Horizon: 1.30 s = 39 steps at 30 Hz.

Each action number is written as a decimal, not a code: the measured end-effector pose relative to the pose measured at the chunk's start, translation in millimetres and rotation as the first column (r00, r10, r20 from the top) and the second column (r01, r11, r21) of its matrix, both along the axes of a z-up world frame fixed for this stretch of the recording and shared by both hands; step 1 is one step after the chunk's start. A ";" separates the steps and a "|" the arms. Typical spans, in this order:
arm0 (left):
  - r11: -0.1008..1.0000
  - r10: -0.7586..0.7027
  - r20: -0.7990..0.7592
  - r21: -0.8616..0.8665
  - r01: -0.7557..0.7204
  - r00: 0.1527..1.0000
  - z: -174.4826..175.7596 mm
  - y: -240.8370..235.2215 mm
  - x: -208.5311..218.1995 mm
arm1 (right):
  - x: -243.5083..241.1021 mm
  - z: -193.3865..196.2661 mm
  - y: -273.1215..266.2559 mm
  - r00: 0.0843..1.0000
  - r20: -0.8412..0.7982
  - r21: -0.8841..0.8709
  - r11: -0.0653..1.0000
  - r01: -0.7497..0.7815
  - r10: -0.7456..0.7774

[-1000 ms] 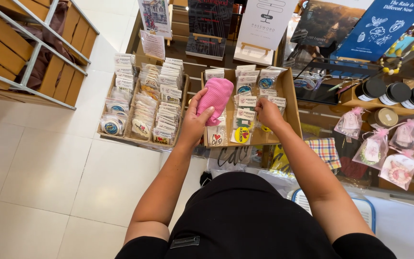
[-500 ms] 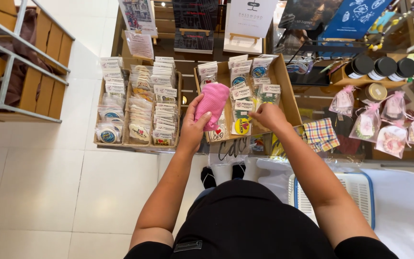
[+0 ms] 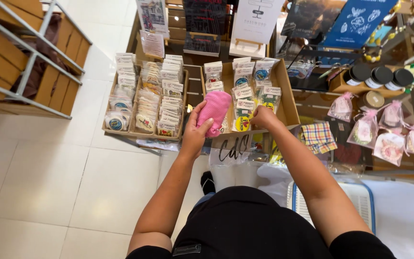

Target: Selecting various souvenir items including magnets, stickers, and small pouches from display shelves and placing them into a shopping basket.

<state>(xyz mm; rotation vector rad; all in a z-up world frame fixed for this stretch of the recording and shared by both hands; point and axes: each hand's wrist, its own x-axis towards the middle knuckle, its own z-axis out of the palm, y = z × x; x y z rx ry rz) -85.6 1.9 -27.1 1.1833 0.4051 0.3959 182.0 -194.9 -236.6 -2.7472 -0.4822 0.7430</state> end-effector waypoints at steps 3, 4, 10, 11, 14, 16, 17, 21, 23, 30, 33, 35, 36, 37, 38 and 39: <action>0.998 0.033 -0.003 -0.055 -0.033 0.999 10.6 -21.0 -14.3 | 1.7 3.5 -1.4 0.996 0.033 0.016 0.997 -0.080 0.079; 0.998 0.042 -0.004 -0.045 -0.042 0.999 10.2 -29.8 -17.7 | 3.1 3.2 -1.1 0.996 0.033 0.026 0.996 -0.089 0.088; 0.991 0.084 -0.056 0.112 -0.077 0.995 24.3 -102.6 -40.3 | -25.7 47.5 -33.3 0.987 0.113 0.104 0.987 -0.123 0.111; 0.990 0.095 -0.071 0.113 -0.087 0.993 25.4 -113.9 -44.4 | -41.8 79.5 -41.6 0.986 0.137 0.196 0.973 -0.120 0.094; 0.991 0.110 -0.126 0.086 -0.100 0.986 3.0 -137.9 -54.0 | -87.0 137.8 -81.9 0.962 0.273 0.530 0.831 -0.168 0.020; 0.993 0.107 -0.165 0.062 -0.098 0.981 -8.4 -151.8 -64.1 | -119.8 149.8 -114.4 0.928 0.364 0.725 0.648 -0.233 -0.074; 0.995 0.095 -0.189 0.054 -0.086 0.977 -9.6 -161.1 -70.3 | -136.8 147.8 -132.6 0.950 0.301 0.779 0.597 -0.193 -0.085; 0.998 0.032 -0.204 0.056 -0.021 0.978 -13.3 -187.8 -82.9 | -196.3 108.9 -198.2 0.998 -0.004 0.806 0.591 0.045 -0.070; 0.998 -0.012 -0.202 0.059 0.024 0.979 -2.3 -200.7 -90.4 | -217.2 89.8 -236.8 0.980 -0.165 0.799 0.568 0.198 -0.110; 0.961 -0.235 -0.135 0.112 0.251 0.962 11.2 -230.6 -126.0 | -295.4 78.9 -332.8 0.745 -0.522 0.723 0.247 0.645 -0.416; 0.935 -0.296 -0.101 0.170 0.310 0.950 8.5 -240.7 -152.9 | -333.3 85.8 -325.3 0.716 -0.546 0.728 0.177 0.662 -0.435; 0.912 -0.353 -0.109 0.184 0.368 0.929 -0.8 -247.0 -169.4 | -370.1 101.3 -303.8 0.698 -0.561 0.726 0.141 0.673 -0.446; 0.900 -0.371 -0.110 0.203 0.386 0.922 -4.9 -251.3 -176.6 | -384.8 109.7 -293.6 0.702 -0.570 0.730 0.130 0.671 -0.427; 0.886 -0.405 -0.113 0.197 0.420 0.907 -6.5 -255.9 -177.2 | -397.0 120.1 -283.3 0.683 -0.571 0.726 0.109 0.679 -0.455; 0.868 -0.415 -0.132 0.239 0.435 0.900 -9.3 -262.0 -183.7 | -412.2 129.5 -273.6 0.679 -0.616 0.720 0.064 0.691 -0.399; 0.848 -0.424 -0.150 0.281 0.450 0.893 -11.6 -268.1 -190.2 | -426.3 139.3 -263.6 0.674 -0.656 0.712 0.018 0.702 -0.339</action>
